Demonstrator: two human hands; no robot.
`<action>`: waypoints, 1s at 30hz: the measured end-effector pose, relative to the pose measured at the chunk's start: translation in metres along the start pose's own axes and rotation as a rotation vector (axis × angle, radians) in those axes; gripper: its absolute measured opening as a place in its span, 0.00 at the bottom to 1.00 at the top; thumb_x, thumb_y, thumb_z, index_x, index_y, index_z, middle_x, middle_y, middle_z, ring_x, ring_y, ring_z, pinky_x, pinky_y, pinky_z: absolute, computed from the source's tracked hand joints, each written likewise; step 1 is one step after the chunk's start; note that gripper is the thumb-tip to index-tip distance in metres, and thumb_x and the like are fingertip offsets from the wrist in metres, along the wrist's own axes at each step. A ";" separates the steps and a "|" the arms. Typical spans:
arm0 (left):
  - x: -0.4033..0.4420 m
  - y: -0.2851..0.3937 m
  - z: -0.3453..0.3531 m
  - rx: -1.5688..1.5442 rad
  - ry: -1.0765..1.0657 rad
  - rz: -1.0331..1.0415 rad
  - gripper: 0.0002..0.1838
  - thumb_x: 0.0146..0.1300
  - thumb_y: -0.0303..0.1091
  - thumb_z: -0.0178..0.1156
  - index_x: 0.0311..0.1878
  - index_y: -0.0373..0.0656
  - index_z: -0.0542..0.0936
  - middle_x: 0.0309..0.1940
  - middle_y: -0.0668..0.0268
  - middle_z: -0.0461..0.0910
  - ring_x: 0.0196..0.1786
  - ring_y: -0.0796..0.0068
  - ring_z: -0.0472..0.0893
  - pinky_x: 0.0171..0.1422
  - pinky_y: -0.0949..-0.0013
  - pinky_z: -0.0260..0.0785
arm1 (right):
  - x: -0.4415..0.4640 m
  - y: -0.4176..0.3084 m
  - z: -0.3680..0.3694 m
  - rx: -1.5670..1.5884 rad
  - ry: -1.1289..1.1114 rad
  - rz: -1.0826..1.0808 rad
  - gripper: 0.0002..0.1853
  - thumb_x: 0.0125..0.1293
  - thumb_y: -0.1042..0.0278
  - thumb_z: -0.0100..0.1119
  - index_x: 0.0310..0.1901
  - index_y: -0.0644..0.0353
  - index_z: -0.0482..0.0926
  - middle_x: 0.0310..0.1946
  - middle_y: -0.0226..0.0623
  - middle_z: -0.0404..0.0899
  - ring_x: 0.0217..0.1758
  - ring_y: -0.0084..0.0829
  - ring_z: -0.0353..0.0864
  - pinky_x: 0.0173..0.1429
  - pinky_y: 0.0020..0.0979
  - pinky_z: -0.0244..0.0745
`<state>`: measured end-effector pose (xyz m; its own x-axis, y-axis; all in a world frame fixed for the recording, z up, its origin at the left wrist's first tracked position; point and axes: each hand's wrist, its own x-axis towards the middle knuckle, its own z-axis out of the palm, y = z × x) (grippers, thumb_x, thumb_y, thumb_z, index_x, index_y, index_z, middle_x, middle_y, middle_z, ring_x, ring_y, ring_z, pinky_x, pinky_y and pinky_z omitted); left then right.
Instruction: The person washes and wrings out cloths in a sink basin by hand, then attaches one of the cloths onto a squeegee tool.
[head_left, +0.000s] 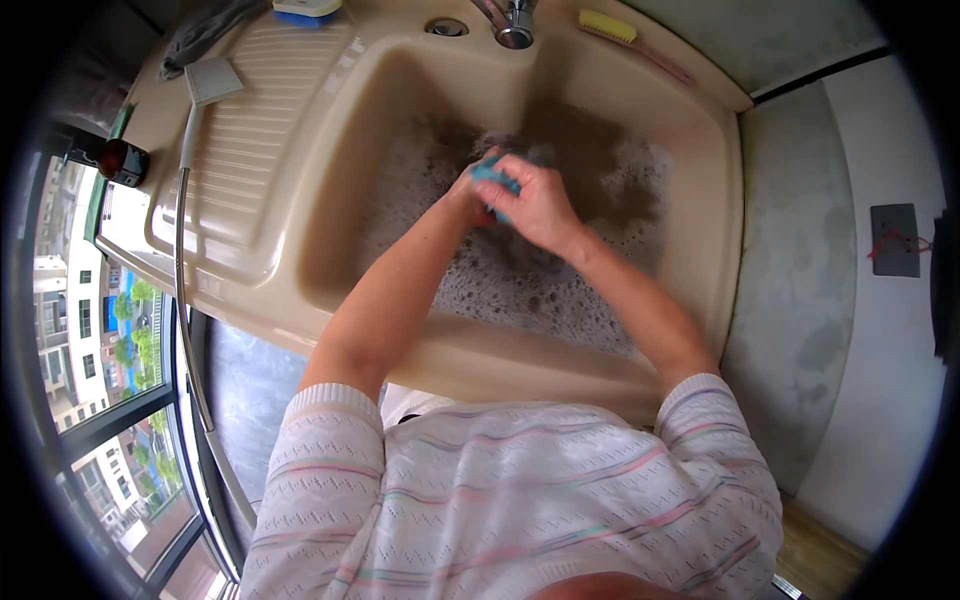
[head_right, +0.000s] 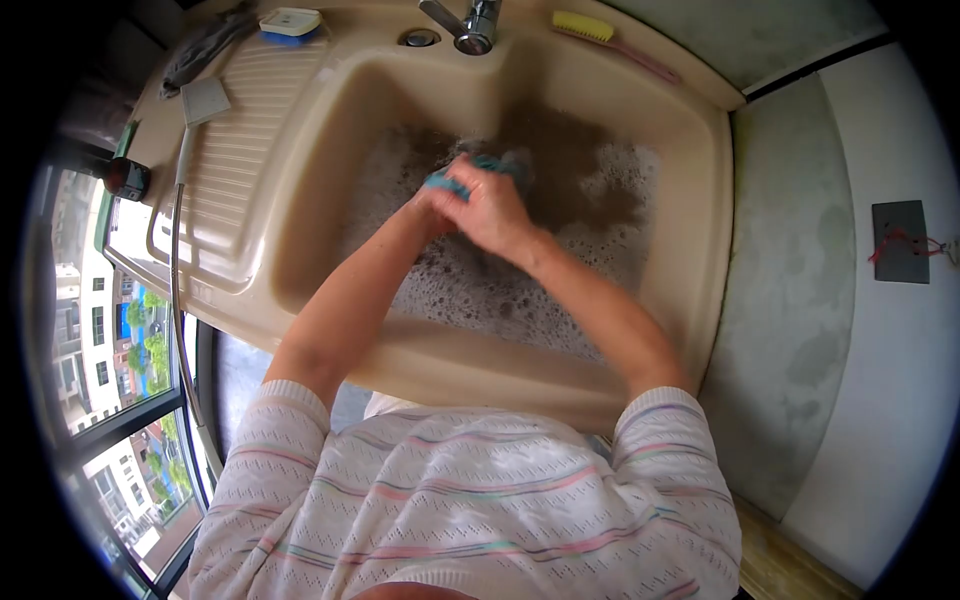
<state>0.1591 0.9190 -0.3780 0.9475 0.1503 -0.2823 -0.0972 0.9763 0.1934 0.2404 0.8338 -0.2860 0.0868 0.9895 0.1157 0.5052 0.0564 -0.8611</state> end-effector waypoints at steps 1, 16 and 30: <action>-0.014 0.003 0.017 -0.031 0.055 -0.005 0.23 0.64 0.48 0.41 0.47 0.36 0.71 0.44 0.54 0.75 0.46 0.58 0.75 0.48 0.56 0.70 | -0.008 -0.017 0.004 0.068 -0.084 -0.048 0.08 0.57 0.66 0.61 0.34 0.61 0.76 0.23 0.29 0.76 0.29 0.14 0.70 0.35 0.22 0.69; -0.006 0.015 0.056 -0.166 0.031 0.397 0.16 0.62 0.38 0.41 0.46 0.40 0.73 0.45 0.61 0.75 0.48 0.65 0.74 0.55 0.58 0.66 | 0.030 0.091 -0.007 1.587 -0.058 0.348 0.26 0.61 0.44 0.46 0.53 0.55 0.69 0.49 0.37 0.71 0.55 0.32 0.68 0.57 0.36 0.64; -0.023 0.008 0.083 0.520 0.272 0.244 0.25 0.48 0.40 0.67 0.49 0.43 0.73 0.42 0.65 0.75 0.44 0.72 0.74 0.47 0.68 0.66 | 0.090 0.065 -0.035 0.593 0.097 0.398 0.14 0.55 0.57 0.60 0.31 0.61 0.74 0.21 0.34 0.74 0.26 0.28 0.74 0.31 0.29 0.71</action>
<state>0.1614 0.9101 -0.2917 0.7990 0.4595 -0.3879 -0.0749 0.7160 0.6941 0.3115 0.9223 -0.3146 0.2570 0.9354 -0.2428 -0.1293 -0.2158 -0.9679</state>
